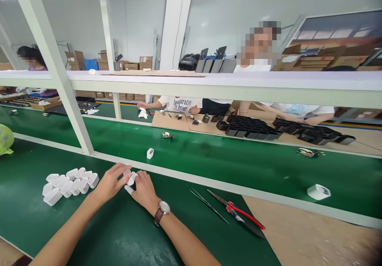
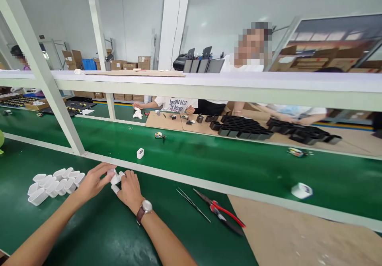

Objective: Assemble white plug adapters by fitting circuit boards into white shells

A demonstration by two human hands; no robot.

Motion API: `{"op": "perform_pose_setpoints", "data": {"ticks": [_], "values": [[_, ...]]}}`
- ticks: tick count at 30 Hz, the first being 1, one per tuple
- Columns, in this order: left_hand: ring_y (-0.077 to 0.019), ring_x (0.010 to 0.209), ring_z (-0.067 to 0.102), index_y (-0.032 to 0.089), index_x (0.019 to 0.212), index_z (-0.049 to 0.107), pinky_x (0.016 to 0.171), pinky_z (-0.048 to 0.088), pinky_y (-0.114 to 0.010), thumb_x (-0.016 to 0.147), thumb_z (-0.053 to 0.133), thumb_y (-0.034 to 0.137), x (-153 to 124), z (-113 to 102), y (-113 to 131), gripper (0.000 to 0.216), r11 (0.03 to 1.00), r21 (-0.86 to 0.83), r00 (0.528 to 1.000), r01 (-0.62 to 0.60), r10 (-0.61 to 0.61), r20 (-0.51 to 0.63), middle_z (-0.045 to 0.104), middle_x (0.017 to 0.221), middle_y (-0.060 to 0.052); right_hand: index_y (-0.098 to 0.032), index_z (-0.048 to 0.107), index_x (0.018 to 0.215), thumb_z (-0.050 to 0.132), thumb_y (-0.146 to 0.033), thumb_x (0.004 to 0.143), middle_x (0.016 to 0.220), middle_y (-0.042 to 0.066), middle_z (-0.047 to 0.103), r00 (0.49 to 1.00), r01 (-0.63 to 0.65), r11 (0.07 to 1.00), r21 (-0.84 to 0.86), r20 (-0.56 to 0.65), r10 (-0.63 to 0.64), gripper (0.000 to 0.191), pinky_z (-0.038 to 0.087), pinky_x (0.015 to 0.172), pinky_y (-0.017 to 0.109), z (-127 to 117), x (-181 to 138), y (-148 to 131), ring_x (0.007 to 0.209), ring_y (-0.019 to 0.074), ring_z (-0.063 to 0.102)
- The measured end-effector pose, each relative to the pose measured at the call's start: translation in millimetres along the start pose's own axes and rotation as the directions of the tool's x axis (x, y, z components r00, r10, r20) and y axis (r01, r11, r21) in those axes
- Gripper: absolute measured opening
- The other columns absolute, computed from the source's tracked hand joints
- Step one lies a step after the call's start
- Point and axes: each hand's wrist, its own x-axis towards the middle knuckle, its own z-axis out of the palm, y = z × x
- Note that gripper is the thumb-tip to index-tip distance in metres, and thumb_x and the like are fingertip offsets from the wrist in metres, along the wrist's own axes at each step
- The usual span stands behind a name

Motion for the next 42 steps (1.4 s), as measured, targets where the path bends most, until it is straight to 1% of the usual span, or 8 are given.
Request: {"op": "perform_pose_setpoints", "data": {"ticks": [3,11,18,24,29,33,38,42], "values": [[-0.0229,0.102,0.075,0.025,0.135,0.064,0.088,0.063,-0.032,0.105,0.058,0.047,-19,8,2,0.038,0.998,-0.063,0.996,-0.026,0.031,0.079,0.074,0.118,-0.008,-0.015,0.068,0.102,0.064,-0.019,0.095,0.106,0.012,0.066,0.999,0.043,0.999,0.008,0.031,-0.043,0.009,0.057,0.088,0.044,-3,-9,13,0.098,0.0282,0.062],[-0.0252,0.108,0.075,0.03,0.151,0.049,0.092,0.064,-0.039,0.105,0.058,0.05,-36,49,1,0.051,0.992,-0.113,0.971,-0.061,0.085,0.224,0.071,0.131,-0.009,-0.01,0.065,0.131,0.051,-0.005,0.093,0.161,0.022,0.042,0.979,0.134,0.986,-0.099,0.166,-0.117,0.04,0.045,0.115,0.055,-47,-81,54,0.145,0.0376,0.043],[-0.0285,0.121,0.07,0.03,0.153,0.044,0.104,0.061,-0.047,0.1,0.068,0.045,-35,72,9,0.06,0.988,-0.154,0.969,0.019,0.02,0.248,0.066,0.138,-0.011,-0.012,0.047,0.149,0.05,-0.015,0.104,0.136,0.02,0.063,0.996,0.081,0.996,0.033,0.039,-0.082,0.045,0.056,0.102,0.053,-47,-76,58,0.127,0.0335,0.058],[-0.0301,0.142,0.055,0.031,0.162,0.029,0.118,0.049,-0.053,0.093,0.075,0.029,-42,72,9,0.083,0.958,-0.275,0.961,0.078,0.001,0.276,0.051,0.157,-0.014,-0.018,0.052,0.135,0.053,-0.016,0.104,0.121,0.014,0.066,0.994,0.084,0.977,0.196,-0.091,-0.067,0.032,0.06,0.094,0.05,-51,-74,65,0.113,0.0297,0.063],[-0.0257,0.115,0.069,0.036,0.162,0.029,0.1,0.06,-0.047,0.094,0.074,0.03,-41,74,8,0.082,0.964,-0.24,0.975,0.118,-0.067,0.212,0.063,0.138,-0.01,-0.02,0.055,0.131,0.061,-0.016,0.101,0.121,0.012,0.065,0.996,0.084,0.974,0.208,-0.03,-0.08,0.031,0.06,0.095,0.05,-59,-76,72,0.112,0.0295,0.062],[-0.0222,0.094,0.067,0.037,0.161,0.029,0.083,0.062,-0.04,0.073,0.094,0.041,-41,64,5,0.11,0.956,-0.22,0.948,0.195,-0.126,0.293,0.061,0.136,-0.01,-0.021,0.053,0.134,0.062,-0.016,0.101,0.123,0.012,0.065,0.993,0.111,0.969,0.222,0.022,-0.119,0.035,0.06,0.098,0.05,-61,-79,78,0.116,0.0293,0.061],[-0.0196,0.088,0.065,0.032,0.136,0.059,0.08,0.058,-0.034,0.084,0.086,0.035,-39,53,4,0.059,0.937,-0.238,0.895,0.256,-0.137,0.424,0.068,0.116,-0.004,-0.022,0.051,0.137,0.057,-0.015,0.102,0.119,0.012,0.066,0.995,0.082,0.955,0.284,-0.086,-0.06,0.036,0.061,0.092,0.05,-62,-78,73,0.111,0.0287,0.062],[-0.025,0.101,0.063,0.028,0.126,0.062,0.085,0.056,-0.038,0.086,0.086,0.04,-39,60,7,0.048,0.963,-0.238,0.958,0.124,-0.054,0.283,0.068,0.117,-0.007,-0.025,0.05,0.139,0.059,-0.014,0.101,0.121,0.011,0.065,0.981,0.15,0.906,0.395,-0.174,-0.087,0.041,0.06,0.094,0.05,-71,-77,55,0.113,0.0274,0.061]]}}
